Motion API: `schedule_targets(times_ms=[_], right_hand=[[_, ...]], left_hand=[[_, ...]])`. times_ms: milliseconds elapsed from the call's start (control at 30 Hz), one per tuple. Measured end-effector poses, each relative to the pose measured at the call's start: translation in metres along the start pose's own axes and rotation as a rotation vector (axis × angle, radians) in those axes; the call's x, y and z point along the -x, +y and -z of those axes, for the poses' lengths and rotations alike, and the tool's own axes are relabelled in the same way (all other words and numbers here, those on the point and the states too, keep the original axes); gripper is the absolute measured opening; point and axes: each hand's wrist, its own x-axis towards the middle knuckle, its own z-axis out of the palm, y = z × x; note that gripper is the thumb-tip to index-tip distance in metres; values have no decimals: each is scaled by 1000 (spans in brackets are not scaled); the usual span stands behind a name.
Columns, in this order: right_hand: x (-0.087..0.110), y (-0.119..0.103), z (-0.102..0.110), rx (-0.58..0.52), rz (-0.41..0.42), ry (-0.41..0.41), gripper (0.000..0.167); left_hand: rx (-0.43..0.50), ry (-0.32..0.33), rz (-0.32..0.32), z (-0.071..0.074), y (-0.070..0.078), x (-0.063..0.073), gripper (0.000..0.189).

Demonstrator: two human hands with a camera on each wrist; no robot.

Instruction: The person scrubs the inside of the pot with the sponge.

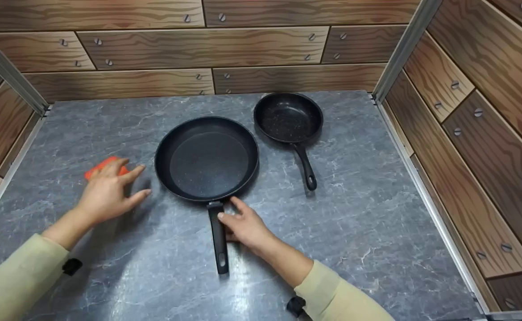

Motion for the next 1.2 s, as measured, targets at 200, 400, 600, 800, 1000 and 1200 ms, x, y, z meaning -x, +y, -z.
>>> schedule_targets(times_ms=[200, 400, 600, 800, 1000, 1200], right_hand=[[-2, -15, 22, 69, 64, 106, 79], [-7, -33, 41, 302, 160, 237, 73], [-10, -41, 52, 581, 220, 245, 76], [-15, -37, 56, 902, 279, 271, 79], [-18, -30, 57, 1061, 381, 226, 74], [-19, -24, 58, 1168, 461, 198, 68]], left_hand=[[45, -1, 38, -7, 24, 2, 74], [43, 17, 39, -12, 41, 2, 77], [9, -15, 31, -19, 58, 6, 80], [-2, -56, 23, -25, 69, 10, 81], [-26, -84, 3, -26, 74, 16, 80], [-31, -81, -11, -28, 74, 19, 79]])
